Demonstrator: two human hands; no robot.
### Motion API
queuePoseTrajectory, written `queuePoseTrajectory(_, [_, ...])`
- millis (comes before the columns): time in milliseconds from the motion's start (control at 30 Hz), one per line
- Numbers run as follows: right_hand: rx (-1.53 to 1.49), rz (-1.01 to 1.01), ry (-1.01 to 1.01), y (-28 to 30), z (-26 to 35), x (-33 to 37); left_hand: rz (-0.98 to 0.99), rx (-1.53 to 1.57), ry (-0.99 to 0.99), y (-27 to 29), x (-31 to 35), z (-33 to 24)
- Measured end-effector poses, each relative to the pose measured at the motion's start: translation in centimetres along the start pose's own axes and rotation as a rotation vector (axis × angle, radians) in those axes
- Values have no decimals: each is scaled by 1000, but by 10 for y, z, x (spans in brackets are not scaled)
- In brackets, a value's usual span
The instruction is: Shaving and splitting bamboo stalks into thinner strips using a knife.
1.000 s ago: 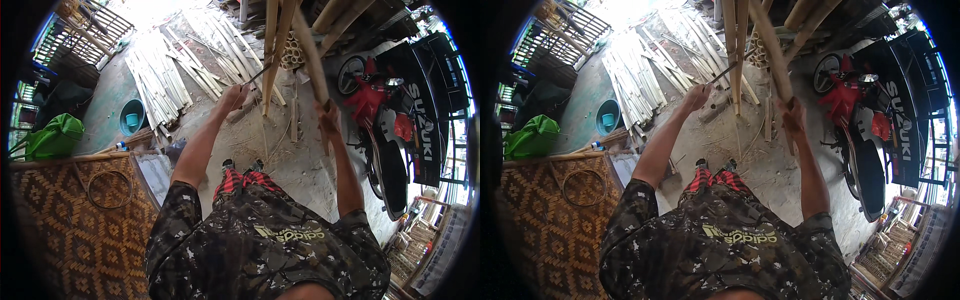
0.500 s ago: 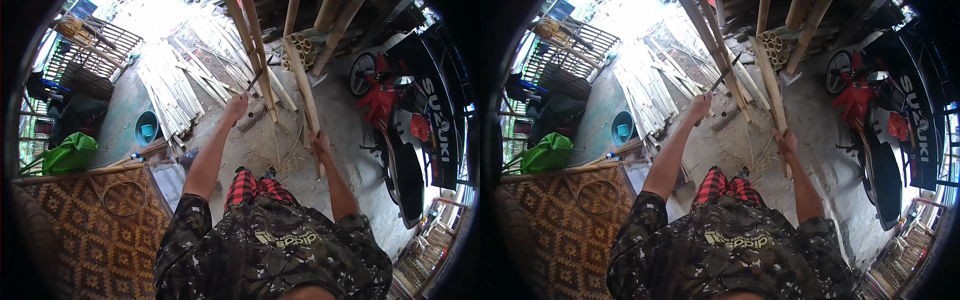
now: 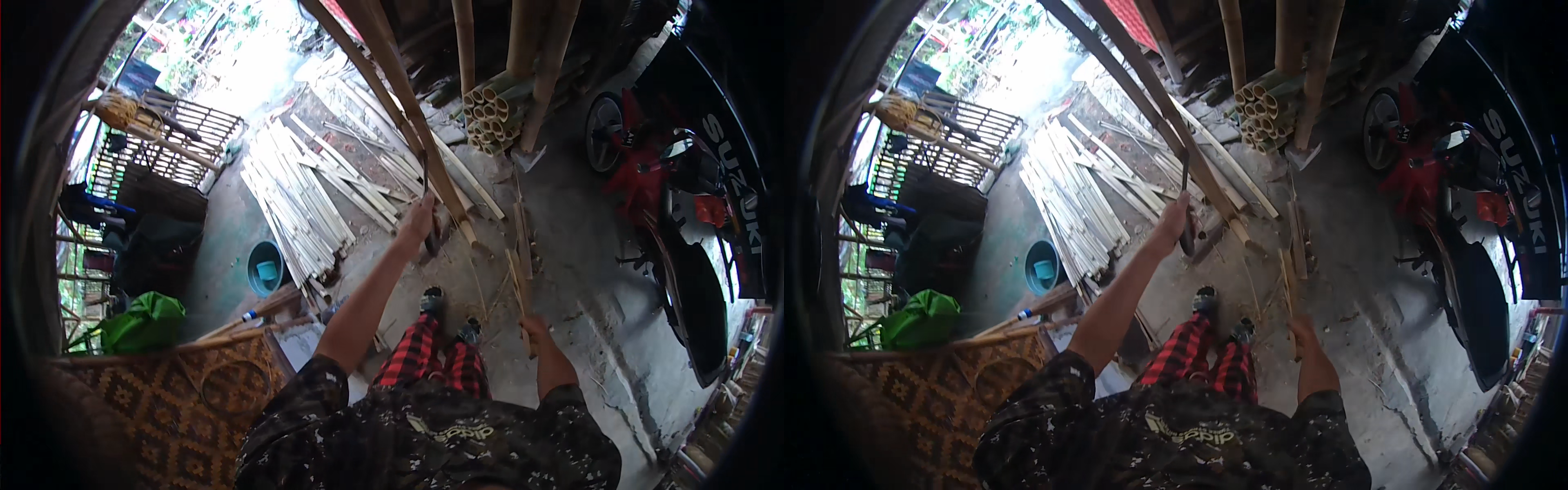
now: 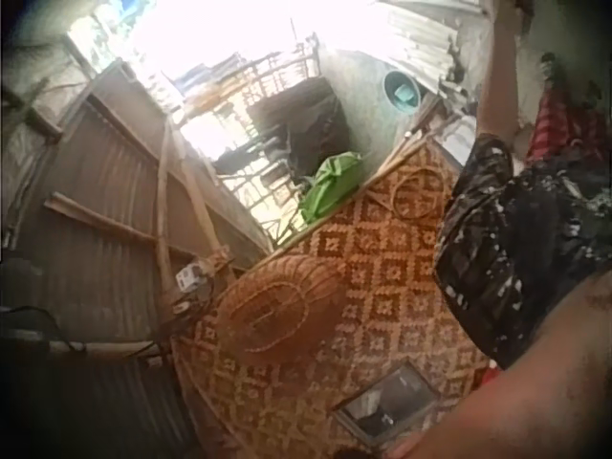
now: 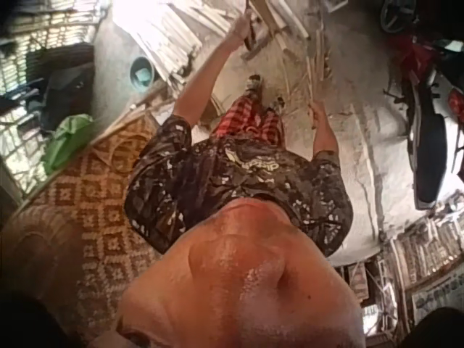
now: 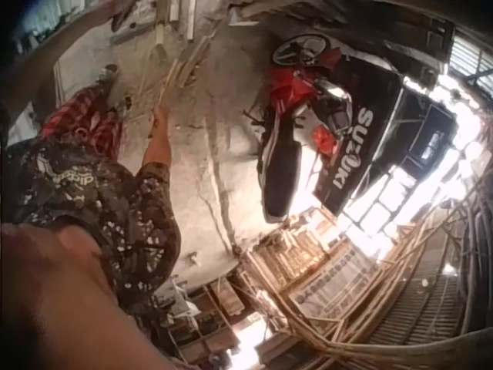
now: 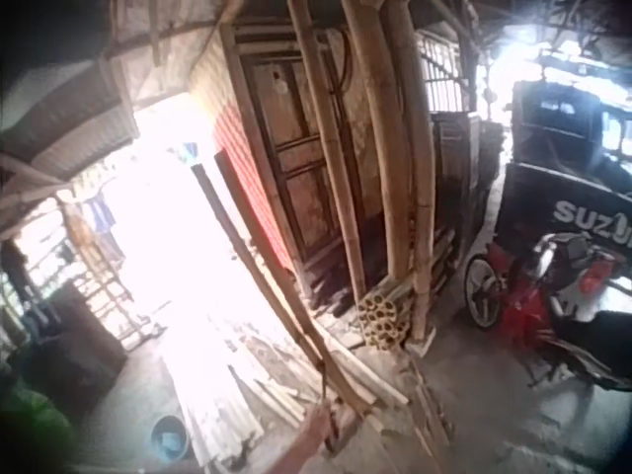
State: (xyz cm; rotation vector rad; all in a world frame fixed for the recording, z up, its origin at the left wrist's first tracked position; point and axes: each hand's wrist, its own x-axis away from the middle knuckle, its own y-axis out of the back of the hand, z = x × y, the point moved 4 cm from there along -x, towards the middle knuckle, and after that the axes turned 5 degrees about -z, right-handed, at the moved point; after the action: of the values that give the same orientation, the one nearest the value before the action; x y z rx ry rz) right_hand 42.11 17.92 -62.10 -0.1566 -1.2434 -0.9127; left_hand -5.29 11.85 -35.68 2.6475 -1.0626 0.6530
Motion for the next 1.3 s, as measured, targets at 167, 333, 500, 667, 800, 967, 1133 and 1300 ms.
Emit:
queuePoseTrajectory(167, [709,-264,219,6,12,-19,24,57,71,-16,15,2])
queuePoseTrajectory(333, [284,-351,444,-34,86,29,21,158,126,-23,25,8])
queuePoseTrajectory(500, [-320,-28,835,-53,200,151,128,165,115,-53,36,4])
queuePoseTrajectory(667, [-270,33,1108,-52,279,247,227,23,70,-49,19,51])
queuePoseTrajectory(800, [194,-142,1091,-64,284,236,390,-251,80,-61,33,64])
queuePoseTrajectory(967, [104,-167,855,-74,268,228,-153,-885,-738,-9,61,-44])
queuePoseTrajectory(1133, [138,-152,790,-121,256,255,-477,-363,-1122,26,83,-169])
queuePoseTrajectory(1300, [104,-100,810,-138,243,241,-321,-332,-933,27,88,-163])
